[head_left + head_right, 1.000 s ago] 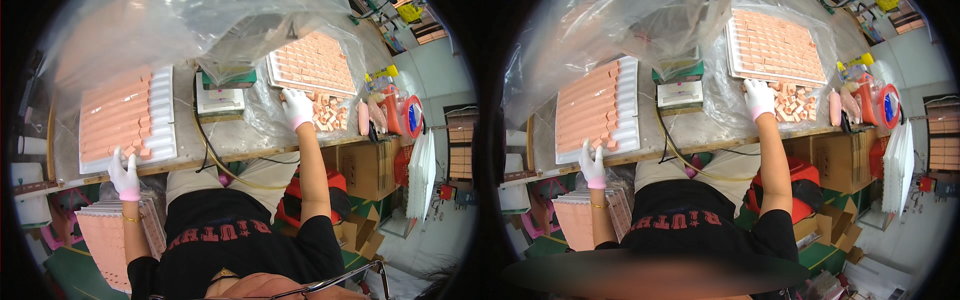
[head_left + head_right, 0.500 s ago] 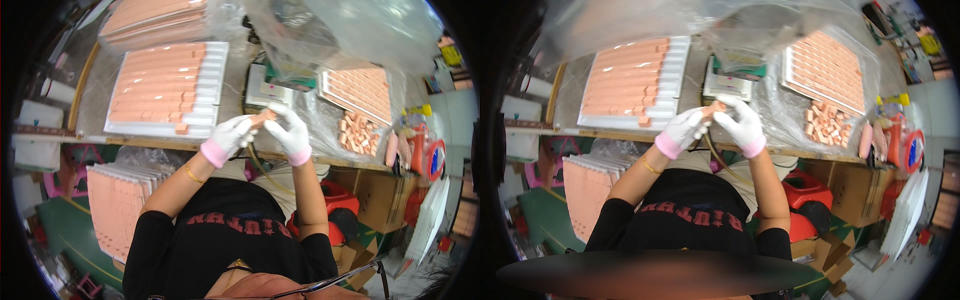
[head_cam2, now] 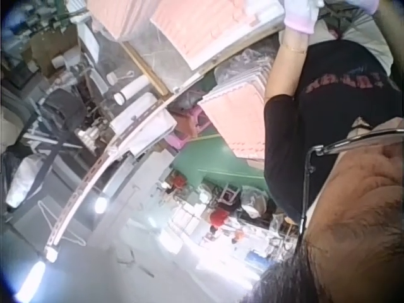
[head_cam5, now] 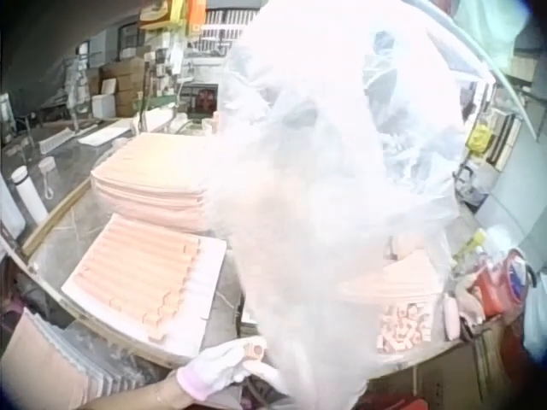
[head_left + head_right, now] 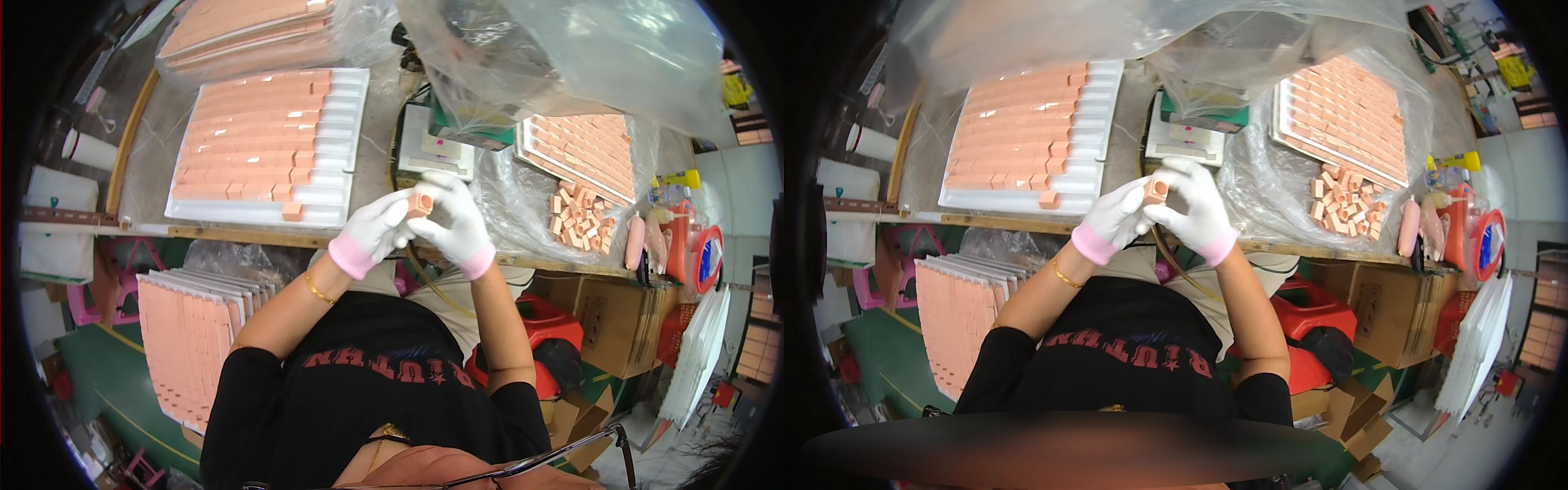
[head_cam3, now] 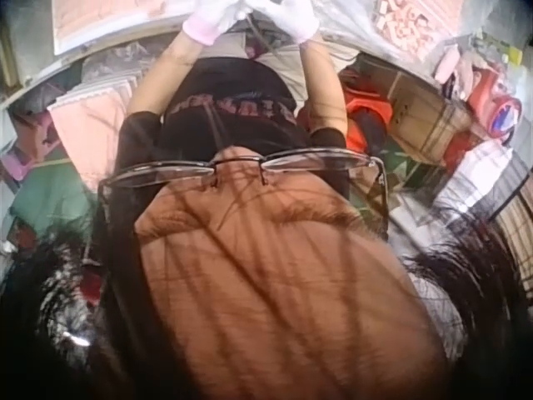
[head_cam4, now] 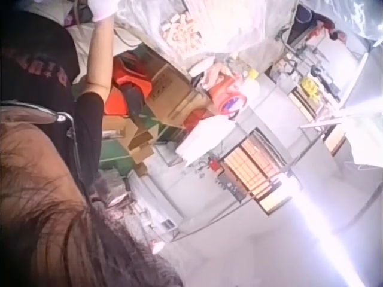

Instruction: Inspect and pack small pink components into plastic trays at a factory station.

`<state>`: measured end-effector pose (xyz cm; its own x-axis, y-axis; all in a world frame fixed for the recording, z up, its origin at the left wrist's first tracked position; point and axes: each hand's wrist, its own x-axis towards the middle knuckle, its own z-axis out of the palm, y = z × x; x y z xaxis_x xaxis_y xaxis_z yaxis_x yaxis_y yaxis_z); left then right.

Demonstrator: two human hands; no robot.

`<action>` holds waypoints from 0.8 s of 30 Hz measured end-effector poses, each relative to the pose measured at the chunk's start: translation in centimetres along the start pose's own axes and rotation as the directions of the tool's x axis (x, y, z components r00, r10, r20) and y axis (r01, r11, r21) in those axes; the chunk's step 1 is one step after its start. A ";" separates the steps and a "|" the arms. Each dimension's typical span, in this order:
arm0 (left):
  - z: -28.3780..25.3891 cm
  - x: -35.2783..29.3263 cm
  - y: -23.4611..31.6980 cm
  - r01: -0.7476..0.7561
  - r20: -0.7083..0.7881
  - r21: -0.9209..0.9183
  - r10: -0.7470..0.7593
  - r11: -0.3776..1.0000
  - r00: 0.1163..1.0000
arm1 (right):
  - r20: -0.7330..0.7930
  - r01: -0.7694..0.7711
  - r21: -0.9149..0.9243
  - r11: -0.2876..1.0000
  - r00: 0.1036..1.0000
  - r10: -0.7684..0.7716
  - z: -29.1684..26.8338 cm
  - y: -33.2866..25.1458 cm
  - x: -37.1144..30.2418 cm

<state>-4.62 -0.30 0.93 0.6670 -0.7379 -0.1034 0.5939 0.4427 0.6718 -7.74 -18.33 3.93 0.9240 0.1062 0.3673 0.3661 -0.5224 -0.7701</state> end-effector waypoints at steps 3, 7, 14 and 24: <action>0.7 -1.5 1.5 0.098 -0.328 0.428 0.054 0.898 0.943 | -0.112 -0.058 -0.139 0.989 0.993 0.043 -0.1 1.1 0.8; -3.1 -4.9 3.8 0.072 0.023 0.992 0.726 -0.100 0.687 | -0.341 -0.184 -0.388 0.903 0.939 0.045 -2.6 6.1 3.6; -7.4 -8.7 4.2 0.538 -0.036 0.690 0.719 -0.485 0.694 | -0.349 -0.207 -0.365 0.908 0.934 0.073 -2.5 7.2 4.8; -7.4 -7.7 3.5 0.383 -0.050 0.877 0.736 -0.291 0.675 | -0.508 -0.728 -0.675 0.116 0.574 0.643 -14.4 13.0 -4.6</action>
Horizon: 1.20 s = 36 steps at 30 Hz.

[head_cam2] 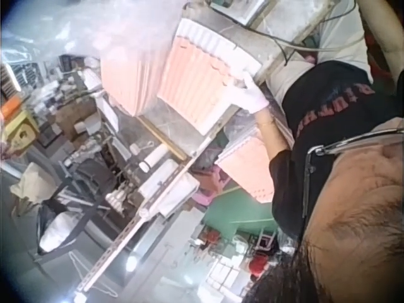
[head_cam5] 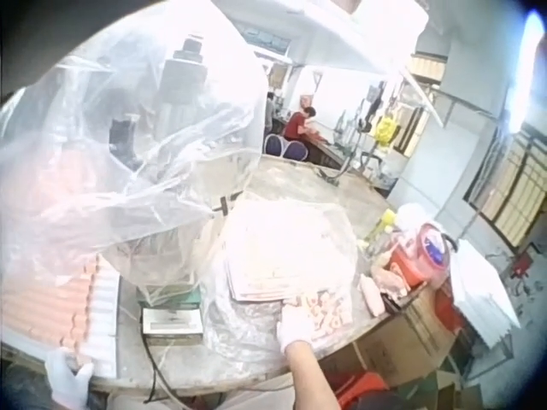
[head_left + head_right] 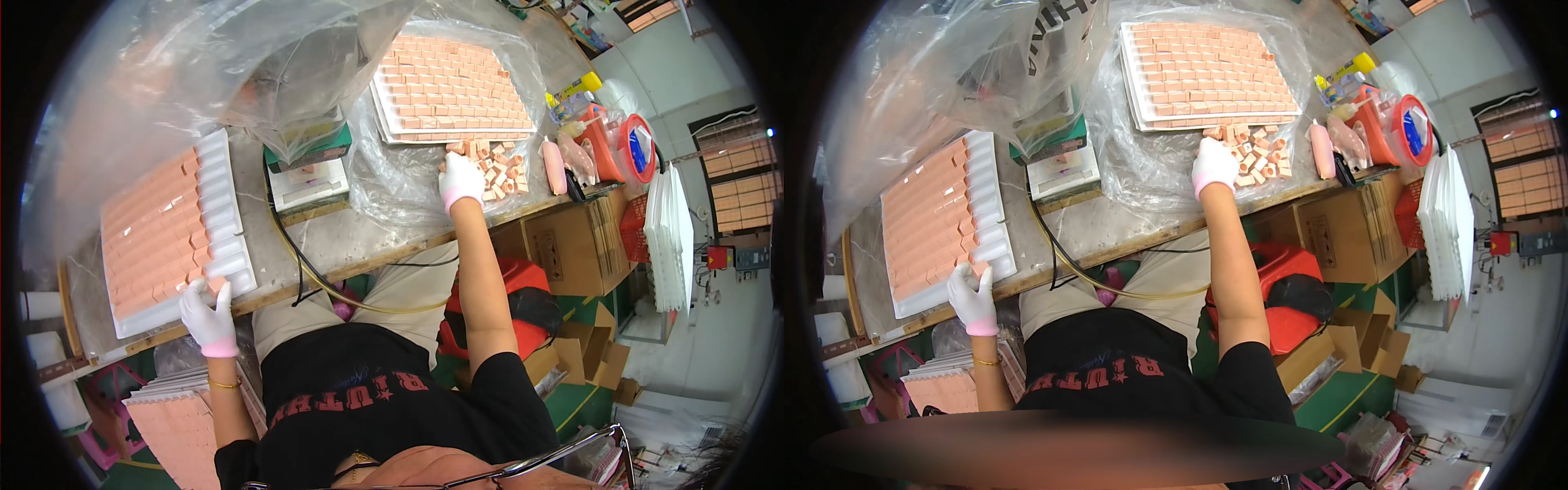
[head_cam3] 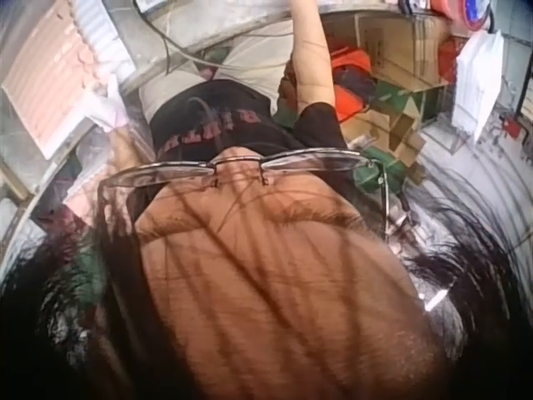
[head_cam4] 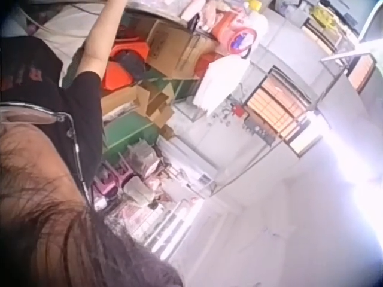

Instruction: Inspect and pack small pink components into plastic trays at a factory station.

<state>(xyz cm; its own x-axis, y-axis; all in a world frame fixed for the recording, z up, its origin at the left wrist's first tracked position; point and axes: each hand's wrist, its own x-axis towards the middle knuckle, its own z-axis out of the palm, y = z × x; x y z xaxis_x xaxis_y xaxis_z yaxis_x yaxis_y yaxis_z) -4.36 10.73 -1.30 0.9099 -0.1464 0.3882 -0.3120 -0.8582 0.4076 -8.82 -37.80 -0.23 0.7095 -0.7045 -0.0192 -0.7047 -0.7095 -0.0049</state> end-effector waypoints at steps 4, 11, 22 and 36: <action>-0.2 2.0 5.3 0.237 0.204 -0.749 -0.125 0.619 0.971 | -0.196 0.339 0.258 0.905 0.935 -0.295 -3.3 -4.6 -4.4; 5.3 4.1 10.3 0.799 0.765 -0.477 0.274 -0.366 0.582 | 0.014 -0.036 0.999 -0.021 0.764 -0.646 -4.5 -13.3 -12.1; 4.7 3.3 11.3 0.812 0.699 -0.413 0.428 -0.412 0.573 | -0.319 0.571 0.810 0.134 0.620 -0.717 -3.6 -13.5 -11.8; 0.3 7.9 -1.7 -0.298 0.357 0.338 0.171 0.893 0.918 | -0.556 0.653 0.493 0.575 0.745 -0.370 -1.1 -14.9 -3.7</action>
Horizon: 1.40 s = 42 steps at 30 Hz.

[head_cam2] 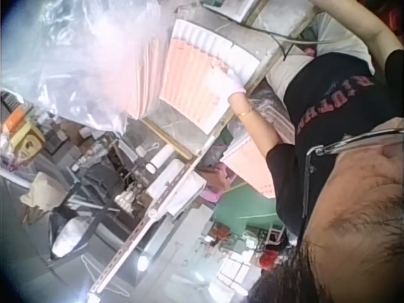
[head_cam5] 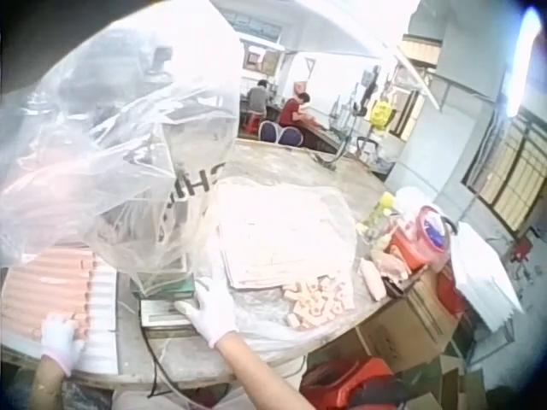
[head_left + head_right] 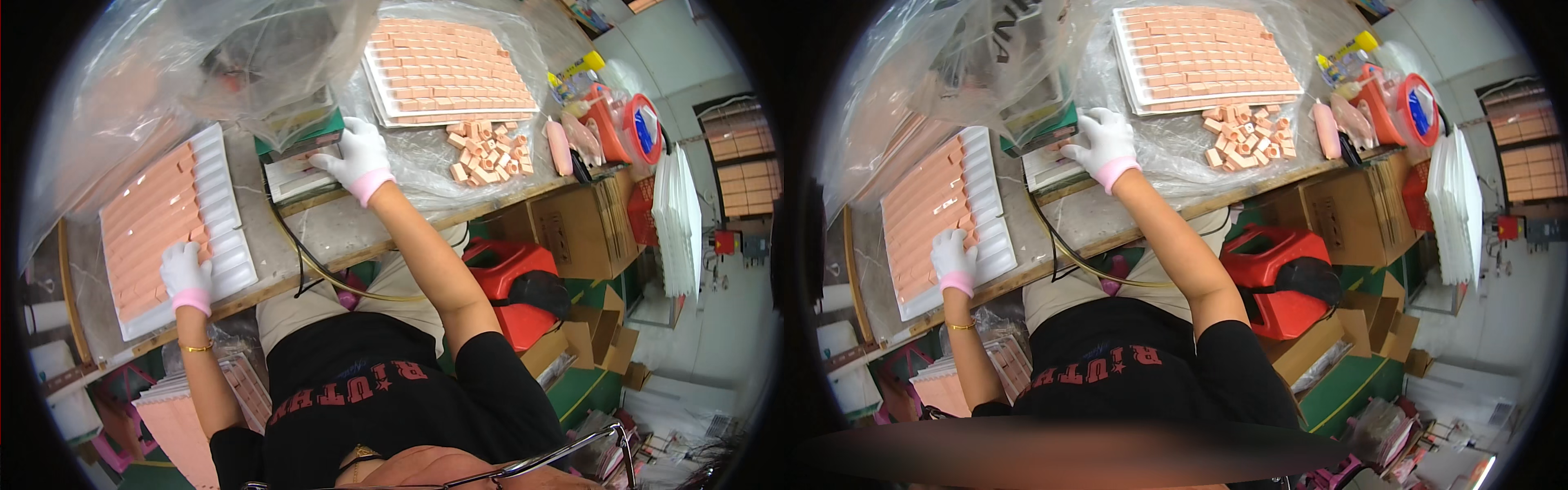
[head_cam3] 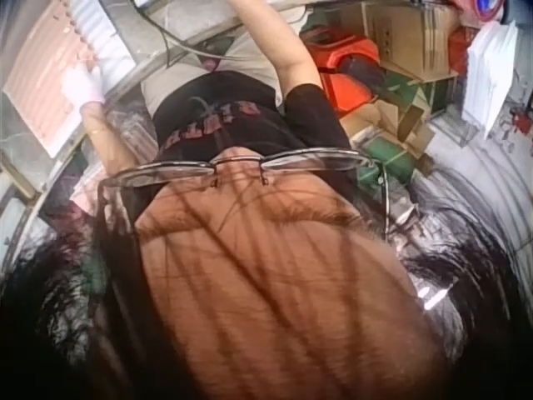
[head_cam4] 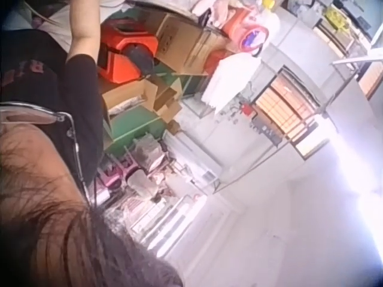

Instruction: Inspect and pack small pink components into plastic trays at a factory station.

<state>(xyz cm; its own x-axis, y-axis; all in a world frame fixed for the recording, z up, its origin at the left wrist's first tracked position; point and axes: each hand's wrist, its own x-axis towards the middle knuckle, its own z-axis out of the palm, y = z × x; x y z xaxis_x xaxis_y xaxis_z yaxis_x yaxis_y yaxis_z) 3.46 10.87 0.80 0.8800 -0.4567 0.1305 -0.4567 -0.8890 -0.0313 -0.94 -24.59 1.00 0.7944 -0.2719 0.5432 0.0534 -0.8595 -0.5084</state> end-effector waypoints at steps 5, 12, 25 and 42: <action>-0.1 0.3 -1.6 -0.173 -0.042 -0.123 0.169 0.977 0.985 | 0.106 -0.336 -0.508 0.793 0.889 0.445 -10.8 4.6 -2.5; -0.7 0.5 4.4 0.038 0.043 -0.997 0.063 0.073 0.997 | 0.187 -0.296 -0.627 0.721 0.841 0.508 -11.3 6.3 -4.8; -2.0 2.2 13.7 -0.346 -0.240 -0.857 0.298 0.381 0.924 | 0.484 0.092 0.409 0.908 0.821 -0.302 -7.1 -4.7 -2.8; 0.0 3.1 0.0 -0.111 -0.071 -0.072 0.106 0.991 0.992 | 0.104 0.061 0.056 0.997 0.992 -0.067 -0.3 0.7 0.6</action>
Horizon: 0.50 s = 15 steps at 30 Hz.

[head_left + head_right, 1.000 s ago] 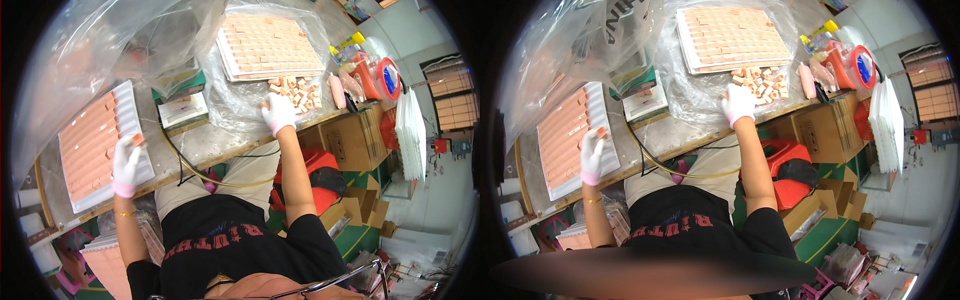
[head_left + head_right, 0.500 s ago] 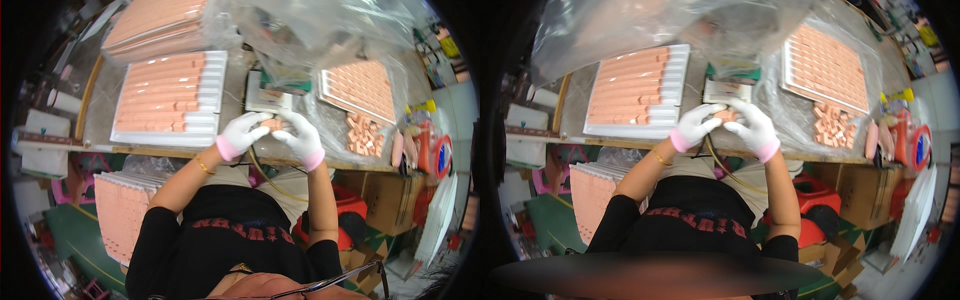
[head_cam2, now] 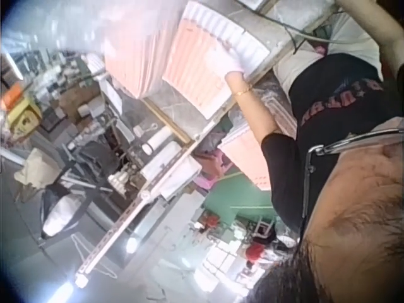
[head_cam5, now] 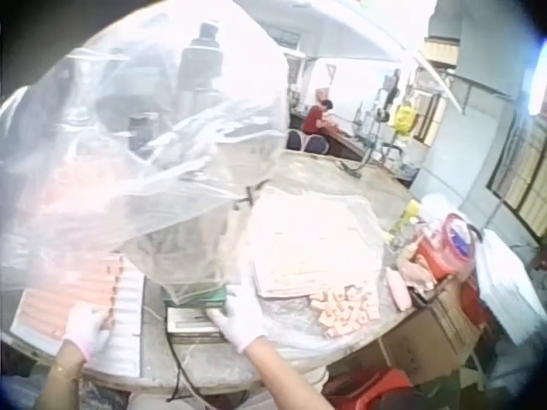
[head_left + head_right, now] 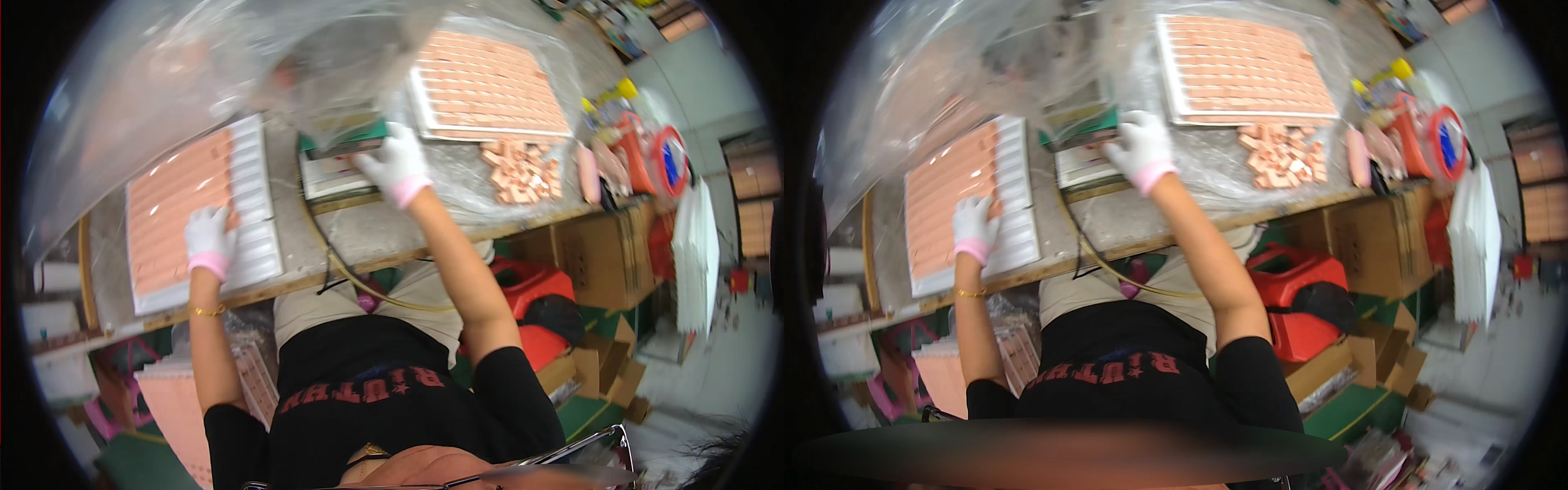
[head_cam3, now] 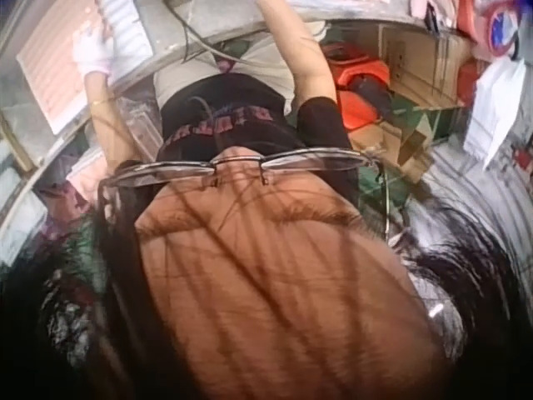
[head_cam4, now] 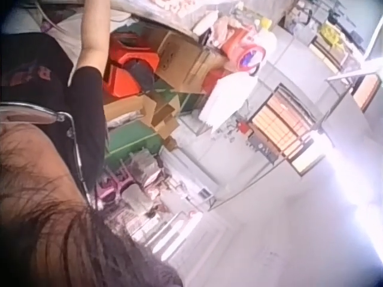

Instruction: Inspect and pack small pink components into plastic trays at a factory station.

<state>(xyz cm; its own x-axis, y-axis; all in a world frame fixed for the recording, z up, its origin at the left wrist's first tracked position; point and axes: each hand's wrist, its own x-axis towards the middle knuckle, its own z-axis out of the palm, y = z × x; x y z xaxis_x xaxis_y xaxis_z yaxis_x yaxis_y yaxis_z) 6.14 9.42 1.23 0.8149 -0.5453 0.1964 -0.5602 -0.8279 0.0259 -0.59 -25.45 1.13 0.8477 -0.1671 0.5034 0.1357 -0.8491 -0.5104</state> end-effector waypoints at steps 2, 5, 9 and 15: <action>0.6 -0.3 -0.7 0.003 0.052 0.008 -0.004 1.000 0.999 | -0.026 -0.056 0.048 0.997 0.998 0.058 0.9 -1.0 0.1; 0.8 0.0 -1.5 -0.042 0.048 -0.060 0.045 0.997 0.998 | 0.039 -0.238 -0.174 0.956 0.968 0.248 -3.2 -0.4 0.0; -0.7 -1.2 -1.0 0.022 -0.050 -0.402 -0.046 0.916 0.998 | -0.158 -0.437 -0.755 0.489 0.844 0.512 -9.1 7.3 -2.7; -1.4 0.8 7.4 0.135 0.135 -0.987 -0.013 0.090 0.991 | 0.011 -0.185 -0.850 0.494 0.930 0.367 -10.6 11.0 -5.3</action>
<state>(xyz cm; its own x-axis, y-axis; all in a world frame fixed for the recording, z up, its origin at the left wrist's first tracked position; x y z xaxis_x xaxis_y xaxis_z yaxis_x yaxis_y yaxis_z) 2.48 3.06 2.95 0.8346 -0.5473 0.0625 -0.0866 -0.0184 0.9961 -9.04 -39.25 0.24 0.8441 -0.4615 0.2728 -0.5251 -0.8143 0.2473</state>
